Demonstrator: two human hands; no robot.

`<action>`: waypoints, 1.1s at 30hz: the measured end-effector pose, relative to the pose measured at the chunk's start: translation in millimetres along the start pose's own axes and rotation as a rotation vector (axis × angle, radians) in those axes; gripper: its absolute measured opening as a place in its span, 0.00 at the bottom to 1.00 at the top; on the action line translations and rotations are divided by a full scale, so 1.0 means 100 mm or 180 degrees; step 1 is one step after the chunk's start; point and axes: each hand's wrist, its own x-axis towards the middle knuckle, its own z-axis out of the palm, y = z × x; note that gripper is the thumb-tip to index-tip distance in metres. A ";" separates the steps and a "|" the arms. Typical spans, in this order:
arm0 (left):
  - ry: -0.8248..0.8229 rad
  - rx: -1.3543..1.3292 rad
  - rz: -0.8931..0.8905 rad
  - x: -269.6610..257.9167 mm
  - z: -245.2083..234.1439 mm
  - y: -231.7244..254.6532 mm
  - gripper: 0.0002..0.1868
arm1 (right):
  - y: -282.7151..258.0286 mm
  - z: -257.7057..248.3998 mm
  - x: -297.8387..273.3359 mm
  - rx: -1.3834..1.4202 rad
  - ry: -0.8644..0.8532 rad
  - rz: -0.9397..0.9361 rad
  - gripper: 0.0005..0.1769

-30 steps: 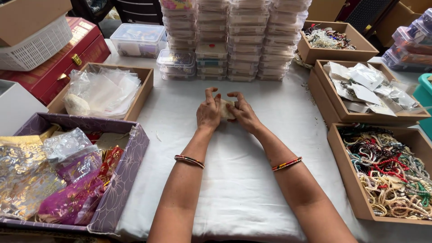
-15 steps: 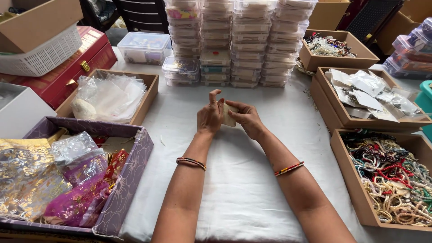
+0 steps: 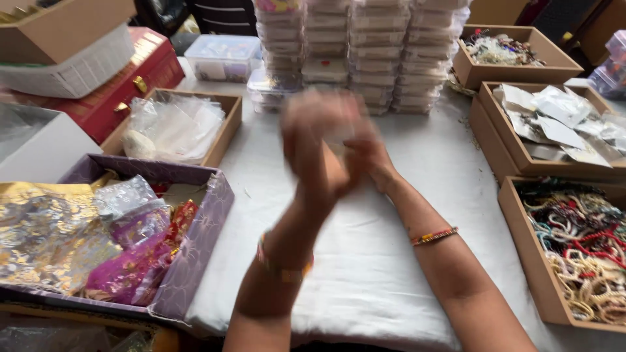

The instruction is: The person ties a small beige pouch, places it into a clear plastic container, and stacks the container. They then take a beaded necklace from a box, coil it, place it into a clear plastic bag, and finally put the bagged necklace into a beige pouch.

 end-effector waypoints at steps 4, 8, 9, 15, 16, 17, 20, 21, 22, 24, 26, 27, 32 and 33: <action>-0.0063 0.0416 -0.0068 0.37 -0.38 0.30 0.15 | -0.08 0.05 -0.05 -0.0058 0.0121 0.0269 0.26; -0.0070 0.0911 -0.0209 0.58 -0.77 0.43 0.18 | -0.10 0.15 -0.03 -0.0242 0.0127 0.0289 0.25; -0.0094 0.0980 -0.0264 0.64 -0.84 0.53 0.19 | -0.10 0.12 -0.06 -0.0311 0.0234 0.0294 0.25; -0.0303 0.1254 -0.0523 0.58 -0.84 0.51 0.23 | -0.07 0.09 -0.06 -0.0432 0.0218 0.0209 0.24; -0.0332 0.1314 -0.0561 0.57 -0.84 0.46 0.24 | -0.07 0.09 -0.07 -0.0436 0.0213 0.0215 0.24; -0.0351 0.1375 -0.0593 0.57 -0.85 0.41 0.25 | -0.08 0.09 -0.06 -0.0432 0.0209 0.0222 0.25; -0.0440 0.1555 -0.0707 0.17 -0.73 -0.40 0.27 | -0.09 0.11 -0.06 -0.0435 0.0220 0.0243 0.25; -0.0473 0.1617 -0.0743 -0.05 -0.74 -0.76 0.27 | -0.10 0.11 -0.06 -0.0437 0.0236 0.0241 0.25; -0.0507 0.1679 -0.0779 -0.09 -0.80 -0.84 0.28 | -0.09 0.11 -0.06 -0.0436 0.0231 0.0248 0.25; -0.0576 0.1788 -0.0837 -0.15 -0.90 -0.98 0.30 | -0.08 0.10 -0.05 -0.0447 0.0270 0.0265 0.24; -0.0634 0.1891 -0.0891 -0.16 -0.96 -1.08 0.31 | -0.08 0.10 -0.05 -0.0465 0.0267 0.0246 0.24; -0.0655 0.1948 -0.0924 -0.17 -0.99 -1.12 0.32 | -0.08 0.11 -0.05 -0.0486 0.0251 0.0232 0.24; -0.0767 0.2277 -0.1078 -0.12 -1.18 -1.19 0.35 | -0.07 0.11 -0.07 -0.0477 0.0209 0.0181 0.24; -0.0783 0.2350 -0.1096 -0.09 -1.23 -1.20 0.36 | -0.07 0.12 -0.06 -0.0461 0.0202 0.0149 0.24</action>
